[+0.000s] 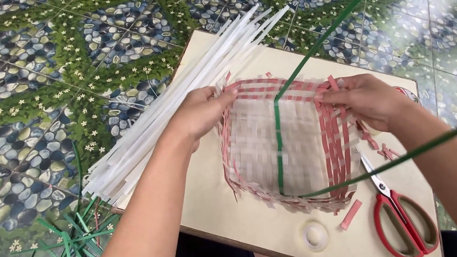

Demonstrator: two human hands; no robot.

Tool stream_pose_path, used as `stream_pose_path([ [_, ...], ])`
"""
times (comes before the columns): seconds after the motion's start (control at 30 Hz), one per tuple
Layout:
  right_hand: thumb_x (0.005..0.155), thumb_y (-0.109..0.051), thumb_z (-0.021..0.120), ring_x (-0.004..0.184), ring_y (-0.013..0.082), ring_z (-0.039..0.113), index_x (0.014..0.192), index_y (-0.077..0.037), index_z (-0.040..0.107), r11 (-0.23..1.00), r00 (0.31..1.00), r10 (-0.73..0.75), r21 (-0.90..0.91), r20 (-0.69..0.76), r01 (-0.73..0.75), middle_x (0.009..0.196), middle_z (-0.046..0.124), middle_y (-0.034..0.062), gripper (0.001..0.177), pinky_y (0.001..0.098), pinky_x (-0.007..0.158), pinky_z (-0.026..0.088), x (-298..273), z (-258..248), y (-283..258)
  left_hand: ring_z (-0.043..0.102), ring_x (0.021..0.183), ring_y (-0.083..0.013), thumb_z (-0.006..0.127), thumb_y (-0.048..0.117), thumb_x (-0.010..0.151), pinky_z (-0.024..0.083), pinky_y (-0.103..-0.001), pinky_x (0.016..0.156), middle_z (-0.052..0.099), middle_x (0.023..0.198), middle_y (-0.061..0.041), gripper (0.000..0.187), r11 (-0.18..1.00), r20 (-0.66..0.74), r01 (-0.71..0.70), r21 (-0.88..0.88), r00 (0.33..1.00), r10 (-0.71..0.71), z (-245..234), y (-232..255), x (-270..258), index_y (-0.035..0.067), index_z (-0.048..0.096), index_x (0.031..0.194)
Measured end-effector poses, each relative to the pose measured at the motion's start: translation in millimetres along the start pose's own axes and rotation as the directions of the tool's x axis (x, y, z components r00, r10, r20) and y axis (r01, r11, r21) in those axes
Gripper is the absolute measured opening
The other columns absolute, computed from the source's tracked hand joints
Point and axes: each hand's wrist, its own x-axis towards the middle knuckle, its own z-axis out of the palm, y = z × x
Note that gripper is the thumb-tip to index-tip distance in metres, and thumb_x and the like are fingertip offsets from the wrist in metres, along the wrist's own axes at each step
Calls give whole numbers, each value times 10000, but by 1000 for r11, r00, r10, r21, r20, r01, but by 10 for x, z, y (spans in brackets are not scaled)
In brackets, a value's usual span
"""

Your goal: Weaving a basket from plastic strips, applying tape to secure the edges, and trimming excess material with scissors.

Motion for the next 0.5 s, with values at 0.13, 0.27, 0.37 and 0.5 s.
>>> stream_pose_path([
  [0.13,823,-30,687,625,241,644,941,22,729,1000,994,8,-27,-105,-11,743,691,172,135,373,582,552,-31,2,54,608,704,-250,578,199,768,502,-343,667,581,677,-74,164,983,-70,-117,145,989,128,100,-555,896,82,677,709],
  [0.27,801,-48,712,608,220,616,906,4,732,999,995,-11,-41,-101,7,701,662,148,119,342,588,544,-14,92,0,585,602,-249,559,189,766,481,-332,574,597,600,-50,180,973,-88,-95,210,989,115,132,-579,994,146,669,630],
  [0.37,768,-76,748,582,189,575,853,-22,737,997,994,-52,-69,-100,45,639,618,113,101,295,595,531,8,92,-60,674,755,-341,572,171,694,519,-353,657,668,734,-142,111,953,-73,-63,297,993,88,61,-280,757,106,661,683],
  [0.5,711,-99,790,587,212,561,827,-33,744,977,994,-71,-206,-86,52,628,608,135,142,318,591,524,78,80,-99,706,853,-326,726,295,648,568,-418,741,695,893,-185,392,914,-3,-30,405,999,34,55,-80,785,25,694,930],
])
